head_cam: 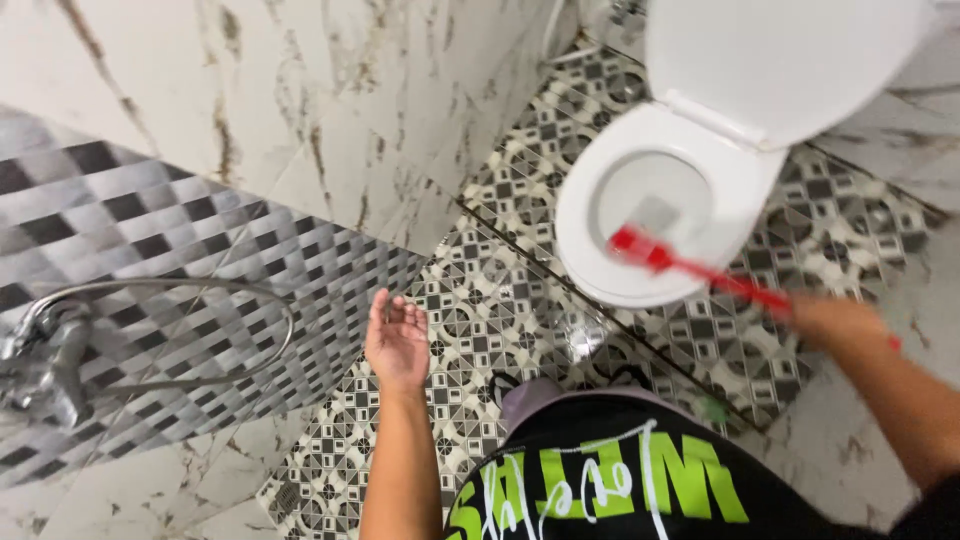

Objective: The person scrubs the toilet seat, lid, and bowl with a red toilet brush, then rinses the toilet and the brush using a handheld bidet sprayer.

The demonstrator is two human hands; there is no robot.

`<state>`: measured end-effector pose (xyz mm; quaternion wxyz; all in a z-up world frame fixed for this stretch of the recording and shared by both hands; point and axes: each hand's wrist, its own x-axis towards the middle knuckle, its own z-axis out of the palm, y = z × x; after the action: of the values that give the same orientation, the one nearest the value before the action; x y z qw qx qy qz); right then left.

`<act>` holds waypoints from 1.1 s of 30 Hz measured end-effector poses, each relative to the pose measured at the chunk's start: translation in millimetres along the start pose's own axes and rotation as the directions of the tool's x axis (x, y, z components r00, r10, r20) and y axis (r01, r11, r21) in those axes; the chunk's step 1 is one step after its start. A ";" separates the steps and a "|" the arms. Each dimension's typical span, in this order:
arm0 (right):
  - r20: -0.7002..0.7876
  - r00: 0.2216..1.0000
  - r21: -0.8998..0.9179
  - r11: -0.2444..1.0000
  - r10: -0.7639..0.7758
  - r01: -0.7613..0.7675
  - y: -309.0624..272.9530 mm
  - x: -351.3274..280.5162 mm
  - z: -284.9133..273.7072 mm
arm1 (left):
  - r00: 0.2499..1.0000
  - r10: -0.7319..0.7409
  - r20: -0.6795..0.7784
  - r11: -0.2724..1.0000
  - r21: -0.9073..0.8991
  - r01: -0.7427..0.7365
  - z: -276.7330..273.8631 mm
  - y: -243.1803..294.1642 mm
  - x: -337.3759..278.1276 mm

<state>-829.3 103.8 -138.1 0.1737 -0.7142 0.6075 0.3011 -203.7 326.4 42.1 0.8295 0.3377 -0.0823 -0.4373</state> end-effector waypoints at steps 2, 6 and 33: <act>0.057 0.986 -0.145 0.976 -0.157 0.163 -36.1 -11.7 -19.0 | 0.999 0.012 -0.045 1.000 -0.007 -0.012 -7.9 4.8 2.9; 0.328 0.944 0.332 0.940 -0.042 -0.073 -106.2 -10.2 -59.2 | 0.996 -0.010 -0.090 0.999 -0.045 0.006 -20.5 5.5 -1.6; -0.136 0.988 -0.016 0.997 -0.074 0.073 -139.7 86.5 -134.5 | 0.956 0.156 -0.249 0.987 0.074 -0.142 -27.3 64.7 -39.4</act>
<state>-657.0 -16.7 -108.0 0.1389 -0.7559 0.5897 0.2482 -172.3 395.7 68.6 0.8540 0.4067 -0.0125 -0.3241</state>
